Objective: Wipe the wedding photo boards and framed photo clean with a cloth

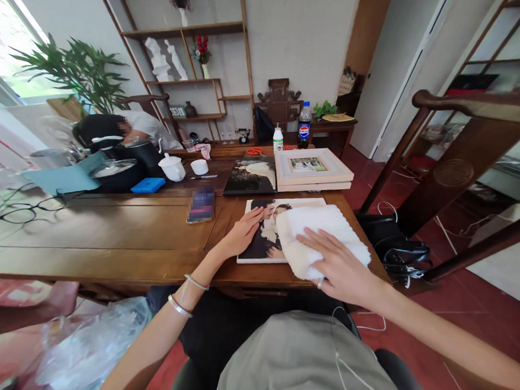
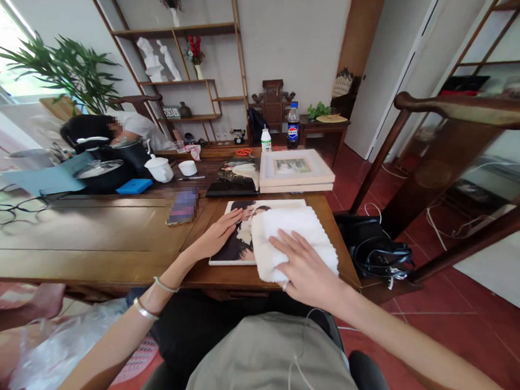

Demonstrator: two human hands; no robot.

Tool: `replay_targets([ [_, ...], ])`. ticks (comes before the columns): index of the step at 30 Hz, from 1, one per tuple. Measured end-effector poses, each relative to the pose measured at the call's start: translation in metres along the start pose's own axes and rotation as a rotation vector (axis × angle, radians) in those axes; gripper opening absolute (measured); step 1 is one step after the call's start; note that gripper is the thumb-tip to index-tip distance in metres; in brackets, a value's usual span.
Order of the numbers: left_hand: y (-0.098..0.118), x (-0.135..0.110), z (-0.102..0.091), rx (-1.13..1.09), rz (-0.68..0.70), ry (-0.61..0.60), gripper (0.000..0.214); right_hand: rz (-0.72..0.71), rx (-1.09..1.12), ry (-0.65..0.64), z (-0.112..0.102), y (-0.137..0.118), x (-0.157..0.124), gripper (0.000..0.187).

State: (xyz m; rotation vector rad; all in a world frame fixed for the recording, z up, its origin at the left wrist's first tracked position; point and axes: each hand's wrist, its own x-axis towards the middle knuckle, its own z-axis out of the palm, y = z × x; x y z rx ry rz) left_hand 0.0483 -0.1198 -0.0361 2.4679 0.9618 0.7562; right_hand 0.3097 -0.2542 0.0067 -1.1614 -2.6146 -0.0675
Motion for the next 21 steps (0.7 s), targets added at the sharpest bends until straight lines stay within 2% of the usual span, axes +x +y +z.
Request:
replay_targets([
  [3, 0.0, 0.0, 0.0, 0.007, 0.0, 0.001, 0.045, -0.004, 0.018, 0.036, 0.001, 0.006, 0.002, 0.017],
  [7, 0.0, 0.0, 0.0, 0.021, 0.002, 0.002, 0.045, 0.038, -0.006, 0.085, 0.003, 0.054, 0.028, 0.013],
  [10, 0.0, 0.0, 0.001, 0.025, -0.014, 0.006, 0.045, 0.065, -0.031, 0.105, 0.002, 0.091, 0.051, 0.02],
  [13, 0.0, 0.0, 0.001, 0.019, -0.025, -0.006, 0.046, 0.153, -0.047, 0.097, 0.001, 0.108, 0.062, 0.027],
  [17, 0.002, 0.0, 0.0, 0.012, -0.029, -0.01, 0.046, 0.142, -0.06, 0.099, 0.002, 0.097, 0.054, 0.021],
  [21, 0.002, 0.0, 0.0, 0.013, -0.021, -0.004, 0.047, 0.103, -0.026, 0.066, -0.002, 0.055, 0.026, 0.021],
])
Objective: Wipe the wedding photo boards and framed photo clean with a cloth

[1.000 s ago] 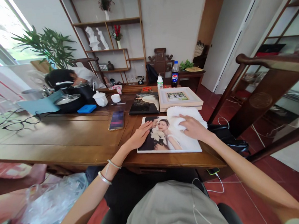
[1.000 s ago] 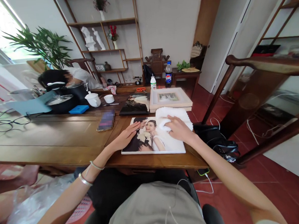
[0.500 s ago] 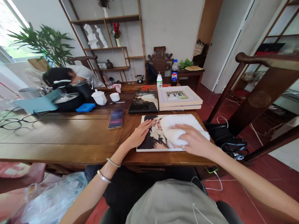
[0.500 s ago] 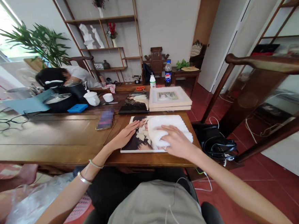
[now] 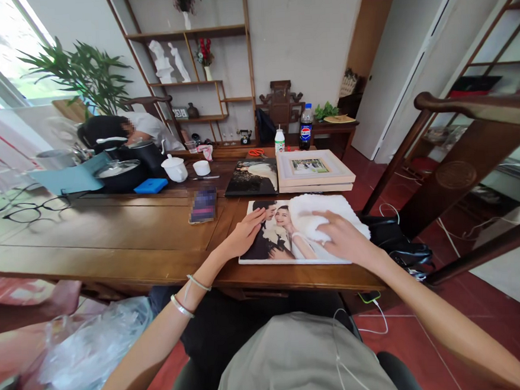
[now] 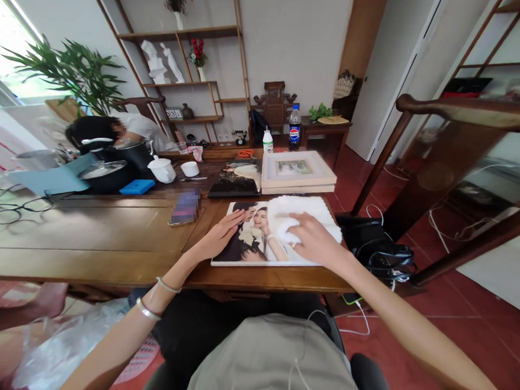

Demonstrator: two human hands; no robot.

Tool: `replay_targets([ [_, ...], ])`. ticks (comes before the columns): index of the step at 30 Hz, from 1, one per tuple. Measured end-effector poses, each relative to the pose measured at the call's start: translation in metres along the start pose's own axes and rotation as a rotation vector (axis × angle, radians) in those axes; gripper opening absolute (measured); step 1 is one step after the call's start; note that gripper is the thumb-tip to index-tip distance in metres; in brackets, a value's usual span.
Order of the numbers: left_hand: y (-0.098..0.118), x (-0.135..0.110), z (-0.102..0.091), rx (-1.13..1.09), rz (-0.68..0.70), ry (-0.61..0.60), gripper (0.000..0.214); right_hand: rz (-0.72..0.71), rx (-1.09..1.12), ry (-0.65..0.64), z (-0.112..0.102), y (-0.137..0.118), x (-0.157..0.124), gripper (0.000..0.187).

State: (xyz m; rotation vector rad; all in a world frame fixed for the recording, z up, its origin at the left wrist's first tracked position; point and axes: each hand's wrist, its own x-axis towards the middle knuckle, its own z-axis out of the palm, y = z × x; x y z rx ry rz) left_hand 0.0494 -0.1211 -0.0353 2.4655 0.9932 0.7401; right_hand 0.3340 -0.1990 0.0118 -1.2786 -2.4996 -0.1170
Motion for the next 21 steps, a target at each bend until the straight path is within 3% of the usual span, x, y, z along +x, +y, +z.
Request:
replay_targets([
  [4, -0.003, 0.0, 0.001, -0.007, 0.019, 0.012, 0.046, -0.076, 0.091, -0.046, -0.009, -0.045, -0.032, 0.026],
  [7, -0.006, 0.0, 0.002, -0.006, 0.03, 0.013, 0.046, -0.127, 0.115, -0.033, -0.009, -0.058, -0.04, 0.022],
  [10, -0.007, 0.0, 0.004, 0.012, 0.033, 0.016, 0.046, -0.106, 0.087, -0.002, -0.005, -0.043, -0.029, 0.017],
  [13, -0.007, 0.0, 0.005, 0.02, 0.024, 0.02, 0.046, -0.072, 0.025, 0.024, 0.0, -0.011, -0.005, 0.012],
  [17, -0.007, 0.0, 0.005, 0.024, 0.0, 0.013, 0.045, -0.06, -0.026, 0.031, 0.007, 0.03, 0.029, 0.027],
  [21, -0.008, -0.001, 0.005, 0.028, -0.005, 0.007, 0.045, 0.0, -0.055, -0.022, 0.013, 0.04, 0.043, 0.028],
])
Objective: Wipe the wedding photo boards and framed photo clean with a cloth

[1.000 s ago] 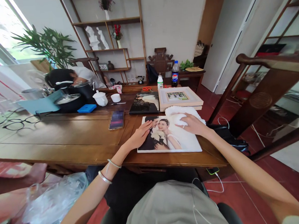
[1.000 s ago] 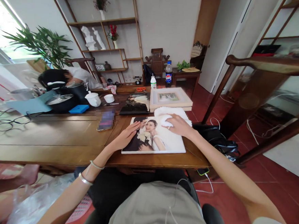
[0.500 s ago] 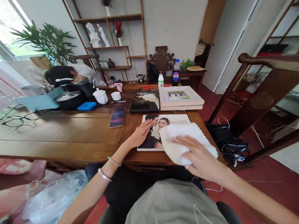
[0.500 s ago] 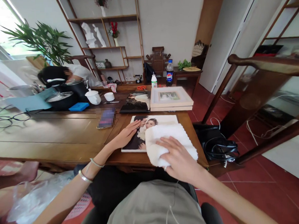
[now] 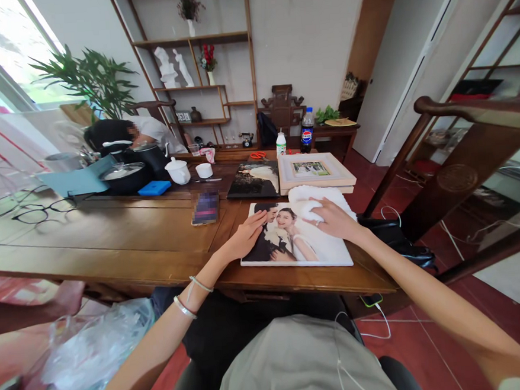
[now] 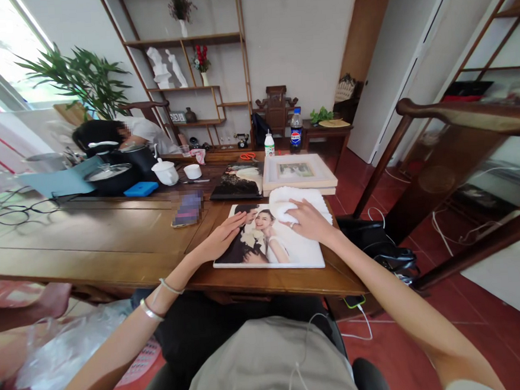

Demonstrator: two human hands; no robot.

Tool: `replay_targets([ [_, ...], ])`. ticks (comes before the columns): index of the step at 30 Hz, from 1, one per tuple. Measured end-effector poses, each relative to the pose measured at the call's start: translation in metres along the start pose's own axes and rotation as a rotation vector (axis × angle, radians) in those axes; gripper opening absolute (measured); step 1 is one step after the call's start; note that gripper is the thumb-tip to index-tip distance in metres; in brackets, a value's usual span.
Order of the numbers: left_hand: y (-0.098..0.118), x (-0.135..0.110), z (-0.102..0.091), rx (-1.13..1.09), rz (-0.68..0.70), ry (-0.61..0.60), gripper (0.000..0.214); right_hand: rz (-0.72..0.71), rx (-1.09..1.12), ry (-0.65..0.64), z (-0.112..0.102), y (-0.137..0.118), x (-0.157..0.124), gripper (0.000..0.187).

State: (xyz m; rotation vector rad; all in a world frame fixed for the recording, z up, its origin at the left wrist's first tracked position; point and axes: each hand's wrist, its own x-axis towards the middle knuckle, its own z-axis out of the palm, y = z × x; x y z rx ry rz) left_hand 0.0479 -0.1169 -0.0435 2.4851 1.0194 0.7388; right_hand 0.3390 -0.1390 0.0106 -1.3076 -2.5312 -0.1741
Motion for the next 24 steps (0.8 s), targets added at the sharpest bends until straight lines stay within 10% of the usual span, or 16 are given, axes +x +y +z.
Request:
replay_targets([
  [12, -0.002, 0.0, 0.0, -0.05, 0.051, 0.025, 0.045, -0.132, 0.223, -0.186, -0.026, -0.127, -0.077, 0.025],
  [24, 0.002, 0.0, -0.002, -0.008, 0.004, -0.002, 0.046, -0.02, 0.023, -0.038, -0.007, -0.006, 0.011, 0.024],
])
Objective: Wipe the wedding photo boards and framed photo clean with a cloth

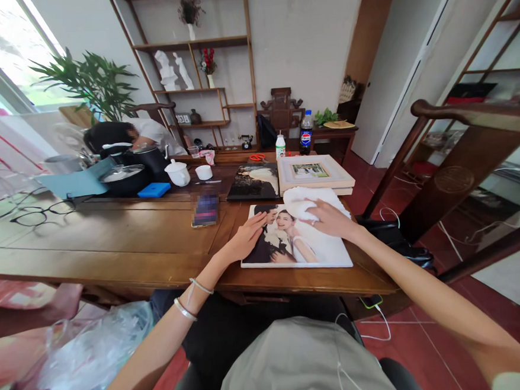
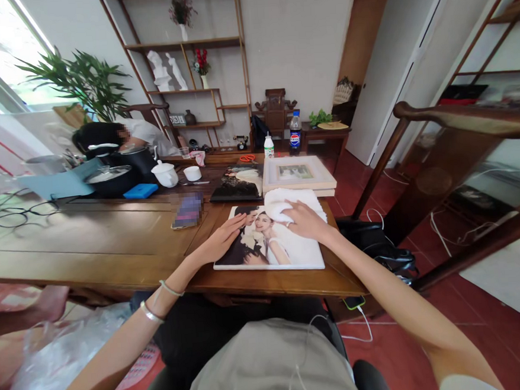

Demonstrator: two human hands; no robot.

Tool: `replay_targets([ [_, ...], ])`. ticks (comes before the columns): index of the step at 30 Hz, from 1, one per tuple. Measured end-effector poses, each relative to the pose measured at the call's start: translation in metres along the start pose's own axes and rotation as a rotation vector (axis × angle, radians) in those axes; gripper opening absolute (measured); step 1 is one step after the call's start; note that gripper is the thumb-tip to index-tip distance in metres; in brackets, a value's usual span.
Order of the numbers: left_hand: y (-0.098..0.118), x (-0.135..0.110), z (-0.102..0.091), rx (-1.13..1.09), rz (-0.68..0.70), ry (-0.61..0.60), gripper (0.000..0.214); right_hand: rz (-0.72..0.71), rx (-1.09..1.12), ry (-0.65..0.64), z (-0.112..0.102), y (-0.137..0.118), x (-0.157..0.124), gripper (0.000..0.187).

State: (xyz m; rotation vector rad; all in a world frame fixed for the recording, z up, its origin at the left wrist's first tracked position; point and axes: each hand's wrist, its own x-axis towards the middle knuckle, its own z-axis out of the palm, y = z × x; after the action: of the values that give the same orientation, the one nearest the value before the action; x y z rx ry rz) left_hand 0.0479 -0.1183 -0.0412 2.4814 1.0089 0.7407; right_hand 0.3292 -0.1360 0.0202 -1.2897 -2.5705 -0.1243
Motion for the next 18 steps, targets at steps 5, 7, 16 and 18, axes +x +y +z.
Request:
replay_targets([
  [5, -0.001, 0.0, 0.001, -0.009, 0.001, 0.011, 0.045, -0.018, -0.013, 0.002, 0.003, -0.018, -0.014, 0.021],
  [7, -0.002, 0.0, 0.002, -0.013, -0.004, 0.013, 0.045, -0.046, 0.024, -0.031, 0.001, -0.044, -0.03, 0.02],
  [16, 0.001, 0.001, -0.002, -0.028, 0.054, 0.0, 0.046, -0.177, 0.145, -0.156, -0.011, -0.101, -0.061, 0.033],
  [18, 0.002, 0.001, -0.002, -0.019, 0.042, 0.0, 0.046, -0.14, 0.13, -0.127, -0.009, -0.085, -0.046, 0.034],
])
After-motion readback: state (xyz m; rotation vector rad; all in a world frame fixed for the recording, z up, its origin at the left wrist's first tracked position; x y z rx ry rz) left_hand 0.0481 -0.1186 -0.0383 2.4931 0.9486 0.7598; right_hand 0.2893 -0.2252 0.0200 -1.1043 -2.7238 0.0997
